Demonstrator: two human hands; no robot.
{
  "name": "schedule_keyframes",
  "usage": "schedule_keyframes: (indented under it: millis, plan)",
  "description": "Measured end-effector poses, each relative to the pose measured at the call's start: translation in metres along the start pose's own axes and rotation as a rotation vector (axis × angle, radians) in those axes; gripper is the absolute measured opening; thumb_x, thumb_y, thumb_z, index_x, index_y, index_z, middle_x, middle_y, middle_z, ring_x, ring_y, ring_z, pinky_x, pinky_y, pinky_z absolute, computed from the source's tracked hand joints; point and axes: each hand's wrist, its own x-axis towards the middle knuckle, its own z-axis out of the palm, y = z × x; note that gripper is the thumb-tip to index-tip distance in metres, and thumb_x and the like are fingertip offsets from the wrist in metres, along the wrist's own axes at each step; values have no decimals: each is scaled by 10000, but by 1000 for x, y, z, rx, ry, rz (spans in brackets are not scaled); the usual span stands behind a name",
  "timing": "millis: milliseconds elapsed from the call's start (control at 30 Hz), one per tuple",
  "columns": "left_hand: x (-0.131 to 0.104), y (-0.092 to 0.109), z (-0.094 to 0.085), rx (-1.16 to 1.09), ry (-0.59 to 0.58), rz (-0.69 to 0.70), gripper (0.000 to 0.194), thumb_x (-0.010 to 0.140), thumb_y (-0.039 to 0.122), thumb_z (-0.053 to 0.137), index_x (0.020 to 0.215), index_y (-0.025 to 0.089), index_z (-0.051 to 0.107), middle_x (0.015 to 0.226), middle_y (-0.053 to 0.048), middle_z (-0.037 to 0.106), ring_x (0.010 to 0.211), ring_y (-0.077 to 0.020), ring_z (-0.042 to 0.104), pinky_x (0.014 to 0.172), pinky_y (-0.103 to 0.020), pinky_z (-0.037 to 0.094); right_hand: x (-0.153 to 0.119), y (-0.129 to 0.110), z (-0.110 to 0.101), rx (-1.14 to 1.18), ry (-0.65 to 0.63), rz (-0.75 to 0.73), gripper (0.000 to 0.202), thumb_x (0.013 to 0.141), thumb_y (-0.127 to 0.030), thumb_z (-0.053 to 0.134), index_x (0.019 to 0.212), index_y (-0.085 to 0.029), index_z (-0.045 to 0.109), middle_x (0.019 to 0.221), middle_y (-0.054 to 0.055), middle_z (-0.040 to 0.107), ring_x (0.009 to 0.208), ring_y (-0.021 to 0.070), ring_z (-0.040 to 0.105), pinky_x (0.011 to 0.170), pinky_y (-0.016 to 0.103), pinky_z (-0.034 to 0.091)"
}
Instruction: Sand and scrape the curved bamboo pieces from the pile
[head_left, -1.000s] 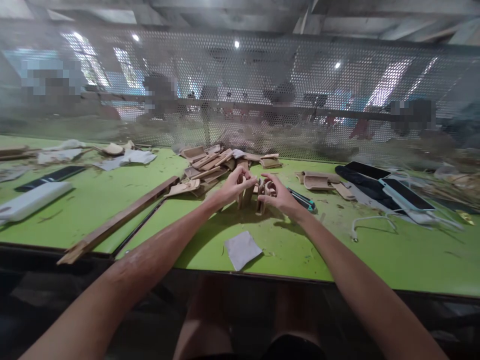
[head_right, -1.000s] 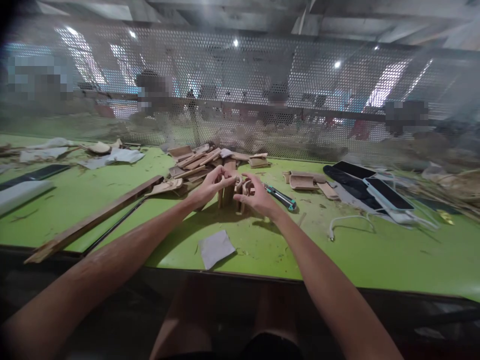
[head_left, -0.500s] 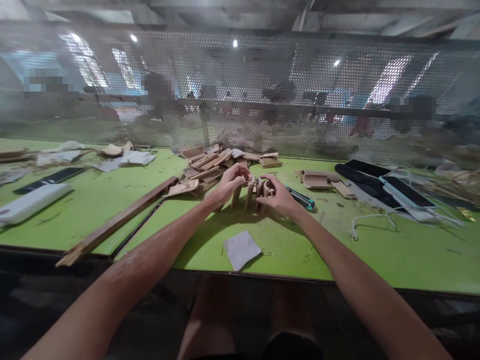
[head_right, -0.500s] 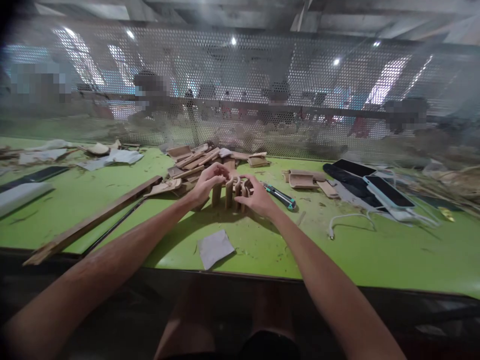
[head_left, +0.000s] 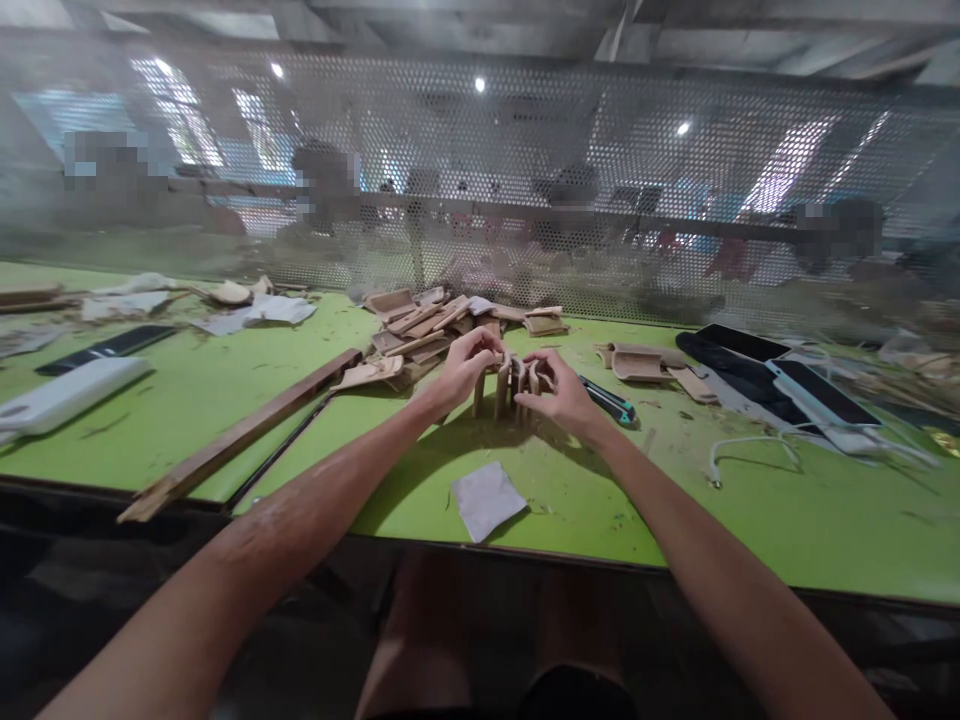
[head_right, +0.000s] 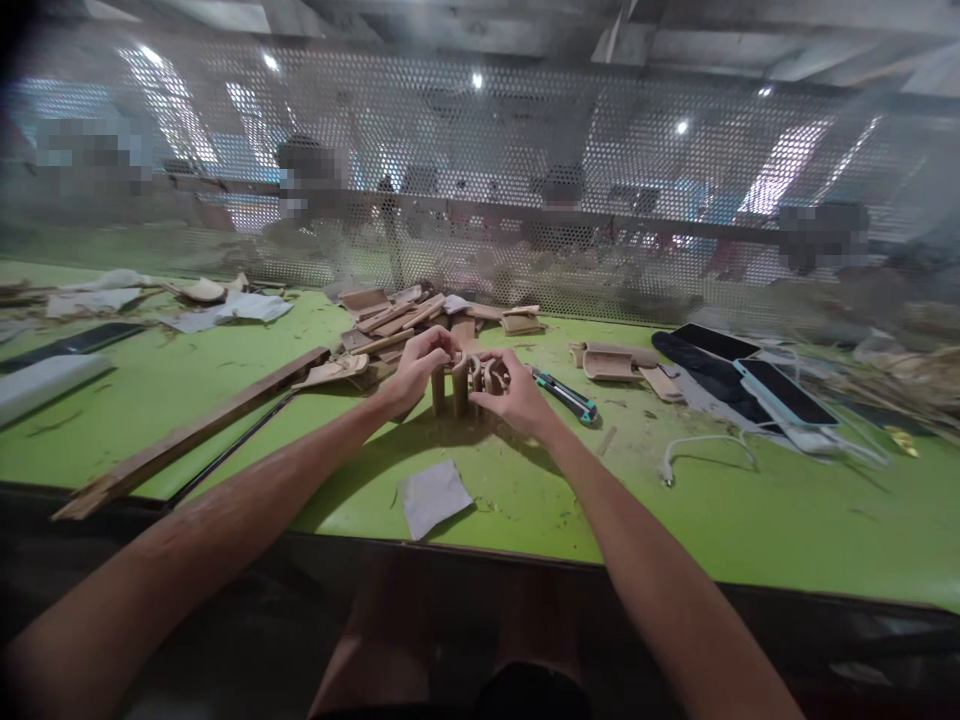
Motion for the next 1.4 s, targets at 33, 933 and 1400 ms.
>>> schedule_keyframes:
  millis: [33,933,1400]
  plan:
    - [0,-1,0,0,3,0,138,690,245,565,798,169,606,735,0,568,695,-142,488,652,-286,381,1,1,-2,-3,-15,8,551,719,-344,826,1192,-251,559,1036,29,640,885,205,631,863,411,517]
    - [-4,9,-4,128,-326,-15,352,890,467,683,1096,184,643,1074,-66,654,986,-209,604,898,-341,464,4,-1,8,41,59,77,473,669,-384,822,973,-251,485,765,-55,581,712,168,569,680,336,466]
    - [-1,6,-4,92,-286,0,401,814,468,792,1020,161,638,993,-58,630,855,-156,561,766,-284,443,4,2,1,48,73,93,477,668,-358,829,1000,-236,509,802,-40,610,736,170,590,699,335,478]
